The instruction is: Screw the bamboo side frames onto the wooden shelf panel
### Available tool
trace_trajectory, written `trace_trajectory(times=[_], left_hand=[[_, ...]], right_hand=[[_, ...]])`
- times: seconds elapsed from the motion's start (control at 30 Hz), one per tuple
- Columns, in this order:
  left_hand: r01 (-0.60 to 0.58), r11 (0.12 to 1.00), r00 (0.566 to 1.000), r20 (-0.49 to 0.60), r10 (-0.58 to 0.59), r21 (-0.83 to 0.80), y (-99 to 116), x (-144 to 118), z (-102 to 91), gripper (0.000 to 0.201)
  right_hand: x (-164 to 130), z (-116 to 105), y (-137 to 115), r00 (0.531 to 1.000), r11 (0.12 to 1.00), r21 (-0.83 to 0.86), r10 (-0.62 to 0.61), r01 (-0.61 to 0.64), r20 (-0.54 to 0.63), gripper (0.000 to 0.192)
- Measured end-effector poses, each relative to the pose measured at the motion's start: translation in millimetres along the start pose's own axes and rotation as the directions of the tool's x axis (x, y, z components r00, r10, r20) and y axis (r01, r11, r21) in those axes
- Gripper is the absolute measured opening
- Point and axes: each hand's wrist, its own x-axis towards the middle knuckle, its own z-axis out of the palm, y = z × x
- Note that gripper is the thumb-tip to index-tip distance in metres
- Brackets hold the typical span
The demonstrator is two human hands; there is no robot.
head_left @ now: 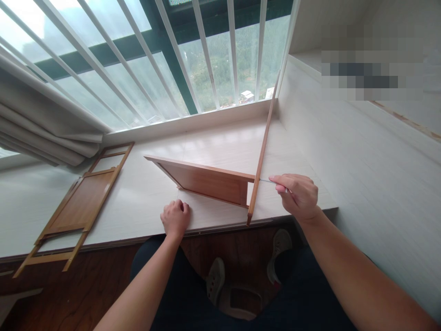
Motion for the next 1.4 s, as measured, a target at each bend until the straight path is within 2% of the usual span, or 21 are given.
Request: trace_trajectory(times=[0.27, 0.87, 1.4], left_hand=[[0.000, 1.000, 1.000, -0.003, 0.000, 0.010, 0.6, 0.3, 0.1, 0.026], [-0.005, 1.000, 1.000, 0.001, 0.005, 0.007, 0.5, -0.4, -0.9, 0.027], [0.002, 1.000, 1.000, 0.005, -0.002, -0.006, 0.2, -0.1, -1.0, 0.028]], right_hand=[[-1.2, -1.0, -1.0, 1.000, 0.999, 0.012, 0.029, -0.029, 0.009, 0.017], [0.5, -1.1, 0.0, 1.000, 1.000, -0.017, 0.004, -0.004, 0.008, 0.019], [1.0, -1.0, -0.8, 1.000, 1.000, 0.018, -0.015, 0.015, 0.020, 0.033]])
